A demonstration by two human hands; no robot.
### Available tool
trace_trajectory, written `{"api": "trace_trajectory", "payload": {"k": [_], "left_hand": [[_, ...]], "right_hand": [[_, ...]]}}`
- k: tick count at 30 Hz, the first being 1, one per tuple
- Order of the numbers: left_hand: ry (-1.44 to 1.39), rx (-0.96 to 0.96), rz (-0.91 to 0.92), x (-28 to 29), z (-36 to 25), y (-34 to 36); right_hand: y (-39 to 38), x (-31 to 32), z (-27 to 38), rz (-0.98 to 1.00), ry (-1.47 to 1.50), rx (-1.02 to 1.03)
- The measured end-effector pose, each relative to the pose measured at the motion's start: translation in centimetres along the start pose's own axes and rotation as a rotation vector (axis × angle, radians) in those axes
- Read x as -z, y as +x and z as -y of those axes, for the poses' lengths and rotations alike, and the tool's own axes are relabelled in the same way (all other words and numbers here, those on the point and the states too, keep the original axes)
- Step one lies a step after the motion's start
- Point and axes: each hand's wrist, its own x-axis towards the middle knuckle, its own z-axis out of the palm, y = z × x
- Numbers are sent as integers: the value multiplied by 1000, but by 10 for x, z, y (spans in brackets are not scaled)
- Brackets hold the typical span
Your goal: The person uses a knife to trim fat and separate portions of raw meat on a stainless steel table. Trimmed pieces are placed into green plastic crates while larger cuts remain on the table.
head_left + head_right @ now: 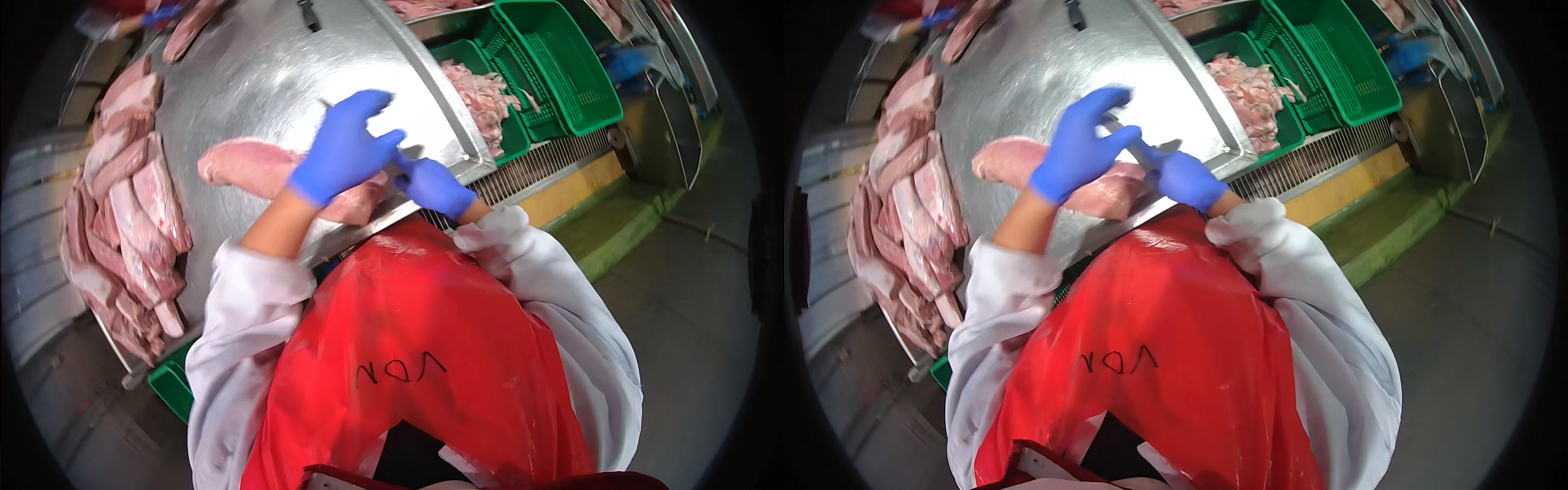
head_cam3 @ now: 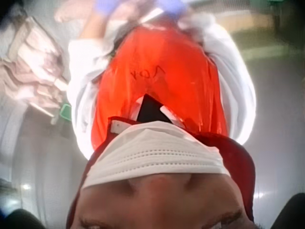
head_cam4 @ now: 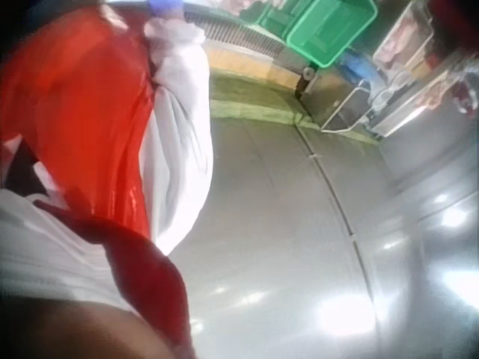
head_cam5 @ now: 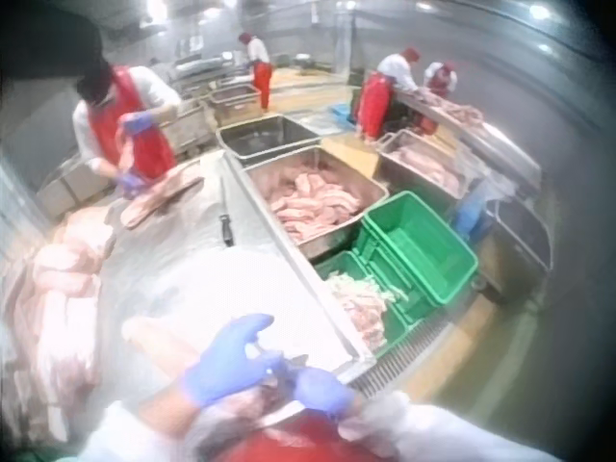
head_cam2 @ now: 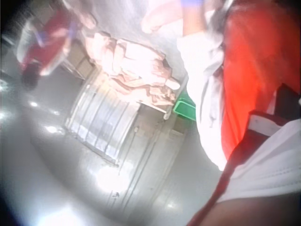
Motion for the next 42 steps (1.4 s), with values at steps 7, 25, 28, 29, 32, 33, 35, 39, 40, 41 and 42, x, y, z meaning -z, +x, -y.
{"api": "trace_trajectory", "payload": {"k": [7,25,28,29,32,33,35,39,40,41,42], "left_hand": [[778,-264,591,-25,96,-91],[176,122,-542,292,147,-161],[-738,250,-886,228,63,-173],[-558,401,-760,218,76,-213],[36,910,-280,184,131,-325],[586,893,-171,164,131,-325],[764,534,-167,126,119,-276],[563,198,-12,34,93,-147],[565,154,33,14,86,-119],[563,104,83,-3,88,-97],[619,94,78,-20,100,-83]], "right_hand": [[-93,35,-103,-534,317,-238],[-34,48,-111,-605,553,-275],[-18,41,-118,-611,517,-297],[-12,42,-116,-585,537,-306],[4,49,-97,-513,430,-309],[8,51,-92,-495,365,-310],[20,44,-107,-563,163,-151],[47,36,-97,-490,231,-131],[53,33,-91,-467,264,-153],[54,32,-84,-448,314,-167],[55,32,-77,-429,368,-181]]}}
